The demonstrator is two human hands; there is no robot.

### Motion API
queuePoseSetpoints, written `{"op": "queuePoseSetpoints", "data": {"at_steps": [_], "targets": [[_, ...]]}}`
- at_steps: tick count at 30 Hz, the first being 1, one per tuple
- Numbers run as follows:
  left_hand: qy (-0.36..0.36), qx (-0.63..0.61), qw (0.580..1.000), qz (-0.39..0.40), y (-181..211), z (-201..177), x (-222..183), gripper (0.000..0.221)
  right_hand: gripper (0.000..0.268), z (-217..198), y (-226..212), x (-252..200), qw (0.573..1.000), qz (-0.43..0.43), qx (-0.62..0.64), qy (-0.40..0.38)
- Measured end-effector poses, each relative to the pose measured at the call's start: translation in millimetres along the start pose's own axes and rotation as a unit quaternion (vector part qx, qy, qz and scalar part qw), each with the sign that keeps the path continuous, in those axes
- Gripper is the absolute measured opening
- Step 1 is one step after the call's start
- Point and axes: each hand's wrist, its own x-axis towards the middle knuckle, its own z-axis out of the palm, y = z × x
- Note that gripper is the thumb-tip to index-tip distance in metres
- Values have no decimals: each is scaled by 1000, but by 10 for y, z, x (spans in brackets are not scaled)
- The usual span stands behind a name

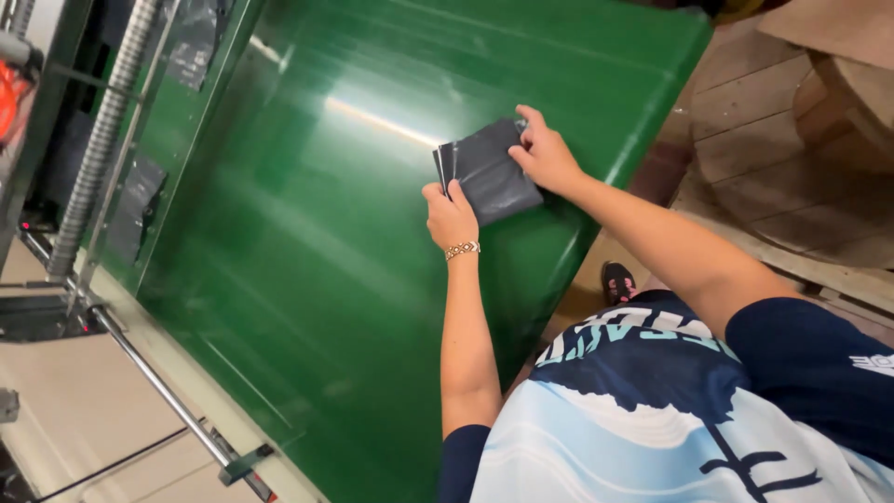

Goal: Picking up plastic bags from a conveyor belt, folding them into rectangles, and stacking them into a storage crate.

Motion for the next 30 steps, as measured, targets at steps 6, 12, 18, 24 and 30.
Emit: {"op": "queuePoseSetpoints", "data": {"at_steps": [6, 12, 18, 24, 30], "targets": [[-1, 66, 997, -30, -64, 317, -1, 29, 66, -82, 23, 73, 994, 20, -78, -80], [74, 159, 983, 55, 13, 314, 45, 47, 65, -376, -507, -16, 963, 29, -225, -146], [-27, 118, 990, 66, -406, 628, 418, 50, 71, -389, -447, 4, 956, 8, -275, -104], [-58, -57, 956, 282, 272, 39, 126, 30, 84, -626, -617, -69, 931, -313, -165, 88], [-151, -191, 854, 460, 1189, -772, -516, 19, 71, -1471, -978, -653, 930, -324, -170, -25]]}}
